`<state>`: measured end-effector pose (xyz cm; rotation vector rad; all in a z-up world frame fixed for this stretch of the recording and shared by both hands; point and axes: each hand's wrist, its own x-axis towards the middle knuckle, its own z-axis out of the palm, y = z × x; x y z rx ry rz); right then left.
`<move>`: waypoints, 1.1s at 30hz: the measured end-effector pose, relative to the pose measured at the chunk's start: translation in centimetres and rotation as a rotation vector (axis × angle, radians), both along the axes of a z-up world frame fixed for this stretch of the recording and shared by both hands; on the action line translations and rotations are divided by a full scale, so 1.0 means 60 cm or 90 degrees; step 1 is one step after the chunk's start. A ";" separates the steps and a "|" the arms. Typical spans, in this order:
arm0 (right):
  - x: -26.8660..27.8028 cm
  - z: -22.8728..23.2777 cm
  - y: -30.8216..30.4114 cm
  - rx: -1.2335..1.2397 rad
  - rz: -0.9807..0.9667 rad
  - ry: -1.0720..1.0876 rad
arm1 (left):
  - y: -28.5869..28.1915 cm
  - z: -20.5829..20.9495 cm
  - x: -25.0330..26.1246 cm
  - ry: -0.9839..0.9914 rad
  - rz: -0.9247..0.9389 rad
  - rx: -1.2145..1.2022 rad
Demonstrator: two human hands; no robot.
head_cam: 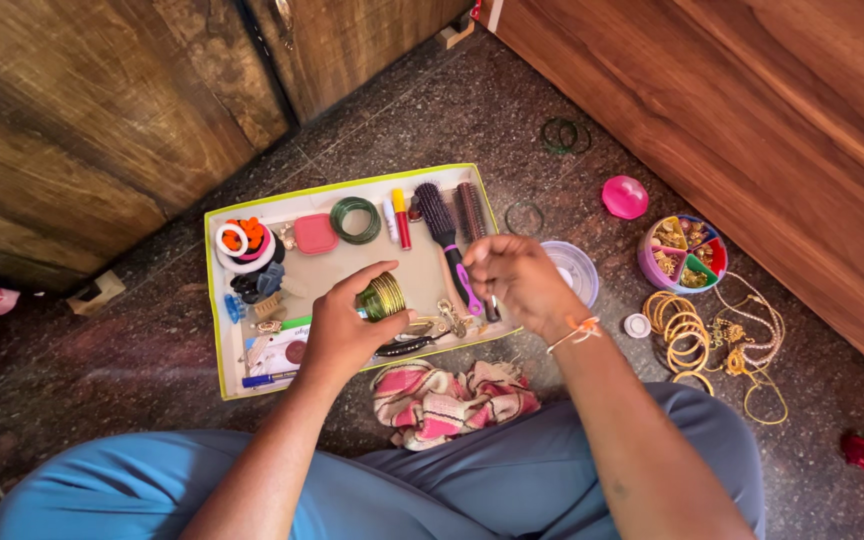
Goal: The person sits on the floor and organizes various items into a yellow tray. They place a small pink container, a yellow tube, a dark tube, and a white tube into the tray. They also arrange several hairbrushes, a small container of jewelry, and multiple green bangles into the tray.
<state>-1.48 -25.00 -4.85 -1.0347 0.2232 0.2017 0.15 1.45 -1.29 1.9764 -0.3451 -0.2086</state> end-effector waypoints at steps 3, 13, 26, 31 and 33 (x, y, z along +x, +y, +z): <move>-0.002 0.027 -0.029 -0.013 -0.061 -0.001 | 0.001 -0.004 0.000 0.034 0.011 0.020; -0.111 0.085 -0.290 -0.956 -0.370 0.247 | 0.015 -0.074 0.011 -0.100 0.042 0.132; -0.086 0.033 -0.260 -0.907 0.046 0.129 | 0.022 -0.069 0.009 -0.024 0.033 0.296; -0.067 0.045 -0.177 -0.841 0.374 0.062 | 0.027 -0.052 0.037 -0.023 0.039 0.403; -0.065 0.043 -0.172 -0.838 0.357 0.054 | 0.029 -0.049 0.054 -0.036 0.065 0.464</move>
